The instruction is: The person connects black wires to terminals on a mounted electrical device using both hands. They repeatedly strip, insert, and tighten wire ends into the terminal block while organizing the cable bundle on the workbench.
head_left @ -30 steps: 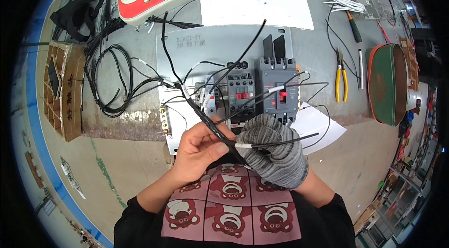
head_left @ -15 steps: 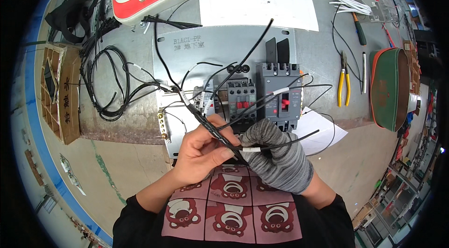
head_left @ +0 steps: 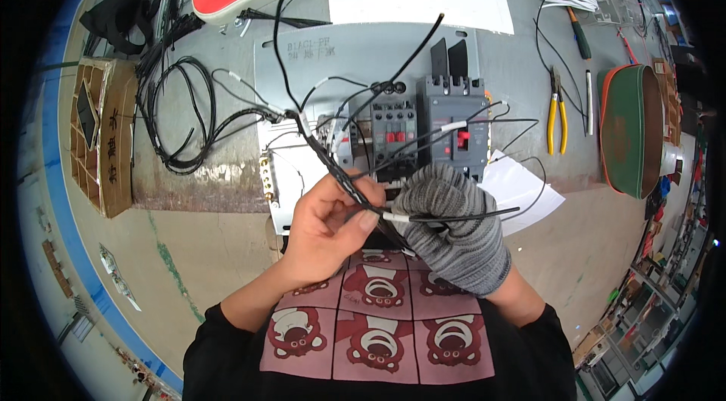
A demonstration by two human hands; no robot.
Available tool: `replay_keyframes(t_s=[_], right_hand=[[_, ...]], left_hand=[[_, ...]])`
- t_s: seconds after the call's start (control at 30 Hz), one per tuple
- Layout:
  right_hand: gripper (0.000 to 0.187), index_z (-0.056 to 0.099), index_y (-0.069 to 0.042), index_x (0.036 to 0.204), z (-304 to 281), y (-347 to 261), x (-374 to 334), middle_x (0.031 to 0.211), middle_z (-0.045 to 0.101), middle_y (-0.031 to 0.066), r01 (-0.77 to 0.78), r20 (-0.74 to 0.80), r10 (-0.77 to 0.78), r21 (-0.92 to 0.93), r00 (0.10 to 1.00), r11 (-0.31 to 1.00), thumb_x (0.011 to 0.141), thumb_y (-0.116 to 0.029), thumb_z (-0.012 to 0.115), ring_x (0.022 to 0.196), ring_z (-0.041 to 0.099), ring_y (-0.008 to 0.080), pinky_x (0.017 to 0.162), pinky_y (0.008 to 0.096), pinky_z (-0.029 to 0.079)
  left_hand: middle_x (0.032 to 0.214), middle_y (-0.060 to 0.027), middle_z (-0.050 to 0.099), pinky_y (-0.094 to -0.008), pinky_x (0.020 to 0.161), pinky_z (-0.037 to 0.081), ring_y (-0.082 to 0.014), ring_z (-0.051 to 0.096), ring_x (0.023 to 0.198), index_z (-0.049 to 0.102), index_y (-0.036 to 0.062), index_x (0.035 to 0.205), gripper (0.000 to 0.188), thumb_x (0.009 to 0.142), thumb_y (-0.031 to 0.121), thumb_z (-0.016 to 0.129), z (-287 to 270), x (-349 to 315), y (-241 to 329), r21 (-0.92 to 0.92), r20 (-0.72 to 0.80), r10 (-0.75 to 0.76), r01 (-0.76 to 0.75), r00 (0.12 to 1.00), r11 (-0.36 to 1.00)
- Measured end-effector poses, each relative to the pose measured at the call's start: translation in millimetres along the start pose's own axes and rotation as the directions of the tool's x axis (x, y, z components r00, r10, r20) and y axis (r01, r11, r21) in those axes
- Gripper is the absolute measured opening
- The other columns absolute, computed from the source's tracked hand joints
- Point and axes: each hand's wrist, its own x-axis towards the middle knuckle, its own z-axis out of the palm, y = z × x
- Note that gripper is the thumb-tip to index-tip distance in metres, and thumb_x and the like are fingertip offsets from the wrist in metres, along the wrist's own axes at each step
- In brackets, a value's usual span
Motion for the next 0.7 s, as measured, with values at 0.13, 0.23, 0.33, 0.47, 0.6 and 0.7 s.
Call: replay_keyframes(t_s=[0.13, 0.23, 0.33, 0.47, 0.6, 0.7], right_hand=[[0.027, 0.061, -0.003, 0.095, 6.1, -1.0, -4.0, 0.094, 0.058, 0.0141, 0.112, -0.040, -0.116, -0.083, 0.992, 0.990, 0.070, -0.001, 0.069, 0.084, 0.060, 0.0309, 0.072, 0.0383, 0.051], [0.024, 0.064, -0.004, 0.095, 13.9, 4.6, -14.1, 0.093, 0.060, 0.0126, 0.096, -0.066, -0.104, -0.112, 0.992, 0.989, 0.071, -0.003, 0.068, 0.088, 0.060, 0.0310, 0.076, 0.0394, 0.051], [0.022, 0.067, -0.006, 0.098, 16.4, 3.2, -19.9, 0.092, 0.063, 0.0105, 0.083, -0.055, -0.090, -0.111, 0.994, 0.990, 0.076, -0.007, 0.066, 0.092, 0.059, 0.0306, 0.081, 0.0412, 0.049], [0.021, 0.068, -0.009, 0.101, 7.5, -2.9, -27.0, 0.097, 0.063, 0.0104, 0.129, 0.020, -0.128, -0.162, 0.992, 0.978, 0.081, -0.012, 0.064, 0.093, 0.057, 0.0296, 0.082, 0.0405, 0.047], [0.022, 0.066, -0.009, 0.106, 10.9, -7.8, -34.6, 0.096, 0.063, 0.0107, 0.046, -0.027, -0.049, -0.110, 0.998, 0.993, 0.084, -0.012, 0.062, 0.091, 0.059, 0.0283, 0.080, 0.0385, 0.048], [0.020, 0.066, -0.007, 0.105, 8.7, -13.9, -32.7, 0.094, 0.064, 0.0115, -0.190, 0.006, 0.192, 0.151, 0.981, 0.970, 0.086, -0.014, 0.061, 0.085, 0.062, 0.0266, 0.076, 0.0356, 0.050]], left_hand=[[0.099, -0.0037, 0.056, -0.0239, 0.078, 0.046, -0.0077, 0.053, 0.087, 0.053, 0.0012, 0.105, 0.018, 0.088, 0.001, 0.057, -0.7, -9.1, -4.0, -0.057, -0.019, -0.033, 0.032, 0.999, 0.998], [0.099, -0.0046, 0.058, -0.0238, 0.075, 0.049, -0.0089, 0.056, 0.088, 0.054, 0.0010, 0.108, 0.020, 0.089, 0.007, 0.059, 0.3, -12.9, -11.4, -0.100, -0.029, 0.013, -0.016, 0.999, 0.995], [0.097, -0.0053, 0.060, -0.0247, 0.077, 0.048, -0.0097, 0.057, 0.086, 0.054, 0.0011, 0.107, 0.021, 0.090, 0.011, 0.060, 1.5, -13.8, -18.9, -0.117, -0.057, 0.073, -0.079, 0.996, 0.990], [0.100, -0.0056, 0.060, -0.0257, 0.082, 0.046, -0.0110, 0.058, 0.089, 0.055, 0.0018, 0.107, 0.018, 0.090, 0.008, 0.058, -4.9, -17.4, -22.2, -0.107, -0.053, 0.087, -0.092, 0.995, 0.990], [0.096, -0.0045, 0.061, -0.0259, 0.084, 0.045, -0.0114, 0.058, 0.088, 0.055, 0.0021, 0.107, 0.018, 0.090, 0.007, 0.059, 3.5, -17.7, -18.1, -0.124, -0.096, 0.088, -0.100, 0.991, 0.987], [0.093, -0.0034, 0.061, -0.0257, 0.084, 0.044, -0.0109, 0.057, 0.087, 0.055, 0.0021, 0.107, 0.018, 0.090, 0.007, 0.059, 6.0, -15.8, -15.2, -0.075, -0.118, 0.087, -0.096, 0.989, 0.993]])
